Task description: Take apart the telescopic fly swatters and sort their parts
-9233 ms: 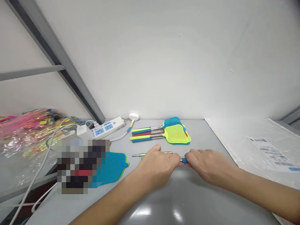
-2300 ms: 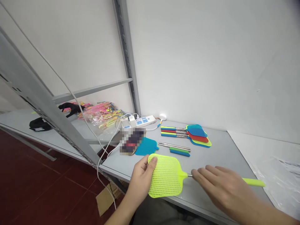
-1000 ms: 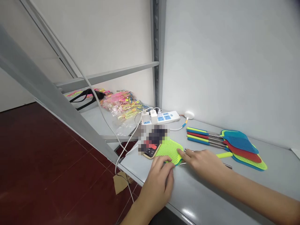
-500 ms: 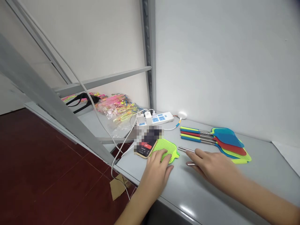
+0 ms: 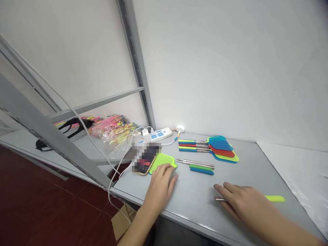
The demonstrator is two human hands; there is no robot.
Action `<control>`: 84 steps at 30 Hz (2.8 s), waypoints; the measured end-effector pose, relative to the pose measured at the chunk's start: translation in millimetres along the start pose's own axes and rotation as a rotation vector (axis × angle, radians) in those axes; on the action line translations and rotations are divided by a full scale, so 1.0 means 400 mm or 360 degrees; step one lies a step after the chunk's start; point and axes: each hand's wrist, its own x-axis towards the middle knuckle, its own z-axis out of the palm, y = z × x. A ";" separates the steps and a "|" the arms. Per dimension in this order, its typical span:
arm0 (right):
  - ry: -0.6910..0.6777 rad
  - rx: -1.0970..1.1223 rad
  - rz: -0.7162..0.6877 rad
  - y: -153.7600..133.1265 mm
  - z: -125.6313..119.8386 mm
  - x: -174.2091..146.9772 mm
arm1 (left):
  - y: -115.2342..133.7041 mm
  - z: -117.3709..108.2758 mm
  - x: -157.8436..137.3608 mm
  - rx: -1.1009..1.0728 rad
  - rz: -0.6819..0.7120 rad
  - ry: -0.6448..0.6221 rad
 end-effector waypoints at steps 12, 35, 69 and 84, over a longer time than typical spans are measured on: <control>-0.0035 0.0112 0.0232 -0.062 -0.044 -0.043 | 0.274 0.038 -0.010 -0.0447 0.0324 -0.0548; -0.0114 0.1249 0.0866 -0.059 -0.042 -0.171 | 0.198 0.049 -0.035 -0.1644 -0.0627 -0.0202; -0.0128 0.3141 0.1293 -0.057 -0.013 0.157 | 0.214 0.084 0.179 -0.2499 -0.0870 -0.0346; -0.0130 0.1296 0.1323 -0.042 0.004 -0.003 | 0.107 -0.112 0.310 -0.2985 -0.0829 0.1006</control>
